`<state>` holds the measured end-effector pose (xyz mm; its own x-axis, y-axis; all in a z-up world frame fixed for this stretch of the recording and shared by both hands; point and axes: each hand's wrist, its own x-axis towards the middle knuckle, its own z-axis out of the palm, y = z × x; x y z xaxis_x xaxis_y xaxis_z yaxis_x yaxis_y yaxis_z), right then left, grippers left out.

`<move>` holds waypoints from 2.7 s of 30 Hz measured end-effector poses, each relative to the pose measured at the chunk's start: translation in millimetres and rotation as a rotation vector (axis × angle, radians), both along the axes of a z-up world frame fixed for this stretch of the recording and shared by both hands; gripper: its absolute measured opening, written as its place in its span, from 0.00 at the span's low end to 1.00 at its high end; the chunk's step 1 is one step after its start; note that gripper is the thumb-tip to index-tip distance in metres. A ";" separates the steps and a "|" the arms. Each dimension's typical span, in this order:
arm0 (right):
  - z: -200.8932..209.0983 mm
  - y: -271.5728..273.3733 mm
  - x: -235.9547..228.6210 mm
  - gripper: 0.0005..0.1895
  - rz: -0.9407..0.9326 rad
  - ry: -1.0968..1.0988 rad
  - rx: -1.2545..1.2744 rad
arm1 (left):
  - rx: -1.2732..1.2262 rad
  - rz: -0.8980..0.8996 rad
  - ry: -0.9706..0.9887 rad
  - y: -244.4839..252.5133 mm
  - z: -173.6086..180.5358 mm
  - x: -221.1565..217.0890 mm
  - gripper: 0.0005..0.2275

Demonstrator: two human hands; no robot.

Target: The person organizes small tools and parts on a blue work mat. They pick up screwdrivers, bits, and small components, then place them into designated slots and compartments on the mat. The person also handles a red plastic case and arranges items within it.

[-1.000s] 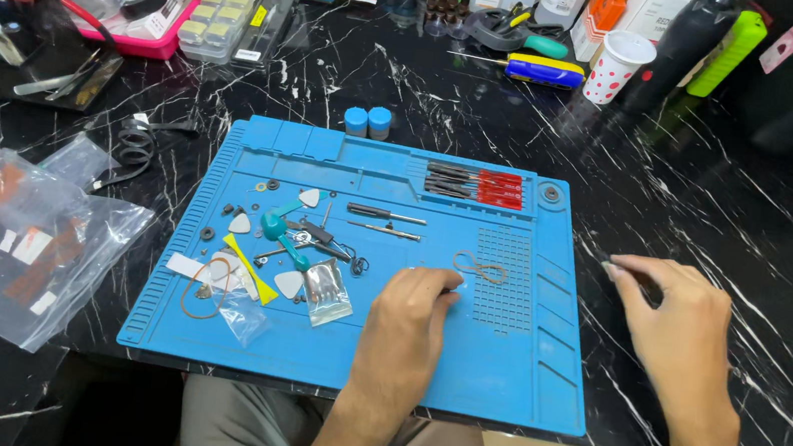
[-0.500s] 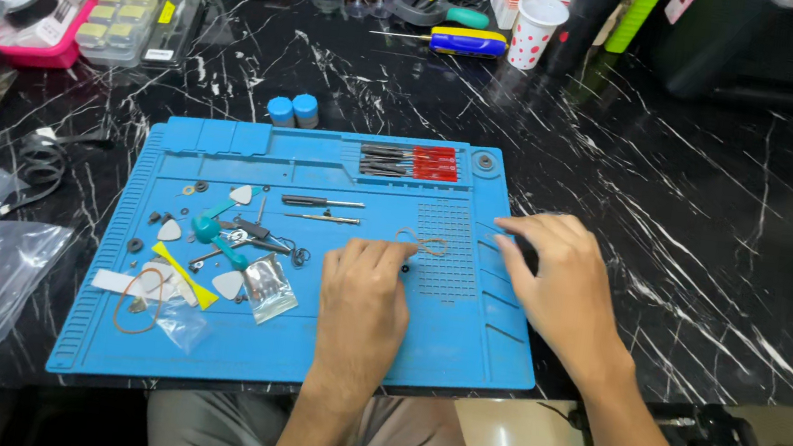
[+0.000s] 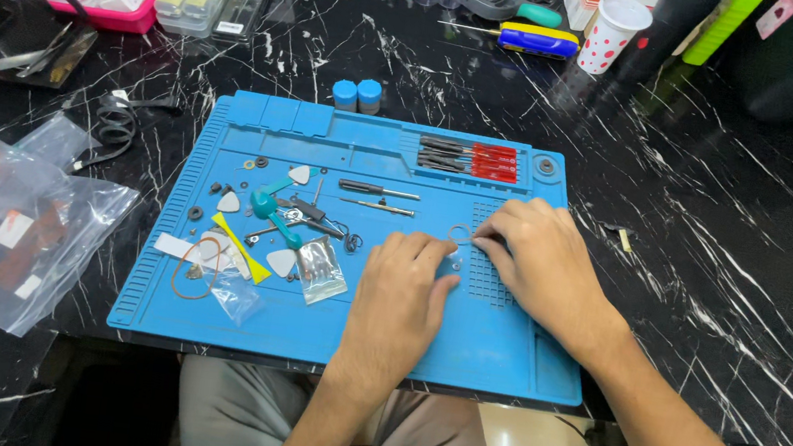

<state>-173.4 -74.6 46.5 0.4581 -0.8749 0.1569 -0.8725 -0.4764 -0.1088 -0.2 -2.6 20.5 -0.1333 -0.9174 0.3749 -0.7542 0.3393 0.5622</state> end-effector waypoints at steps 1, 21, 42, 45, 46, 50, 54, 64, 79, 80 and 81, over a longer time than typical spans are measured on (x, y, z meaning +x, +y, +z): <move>0.1 -0.6 -0.5 0.03 0.005 0.000 0.004 | 0.004 0.005 0.000 -1.6 -2.1 -0.7 0.12; 38.4 18.4 -2.5 0.08 -0.020 -0.610 0.304 | 0.035 0.009 -0.242 -7.6 -9.0 -19.3 0.14; 45.3 18.1 31.6 0.10 0.376 -0.239 0.114 | -0.083 0.615 -0.139 32.8 15.4 96.9 0.13; 41.2 4.1 60.0 0.09 0.424 -0.263 0.136 | -0.058 0.619 -0.124 26.0 10.2 121.6 0.14; 35.8 -0.3 69.8 0.09 0.433 -0.264 0.139 | -0.056 0.628 -0.126 22.5 10.5 128.4 0.14; 22.6 -20.6 109.3 0.09 0.457 -0.268 0.100 | -0.060 0.546 -0.076 4.5 10.8 150.4 0.14; 8.1 -41.5 146.0 0.08 0.491 -0.282 0.069 | -0.057 0.508 -0.088 -12.2 0.0 167.4 0.13; 13.1 -54.3 206.0 0.05 0.595 -0.293 0.148 | -0.029 0.437 -0.001 -0.6 -1.6 191.2 0.11; 16.6 -27.8 178.0 0.08 0.555 -0.096 0.079 | 0.100 0.336 -0.004 34.9 23.7 160.5 0.15; 15.5 -26.4 175.3 0.07 0.537 -0.085 0.086 | 0.105 0.330 -0.049 35.9 26.5 157.1 0.13; 15.1 -25.6 173.0 0.07 0.518 -0.076 0.091 | 0.107 0.325 -0.095 36.3 29.7 154.1 0.12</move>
<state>-0.4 -100.1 61.6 0.8245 -0.5482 0.1403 -0.5131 -0.8288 -0.2233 153.9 33.7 50.2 0.1420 -0.9510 0.2747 -0.8637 0.0165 0.5037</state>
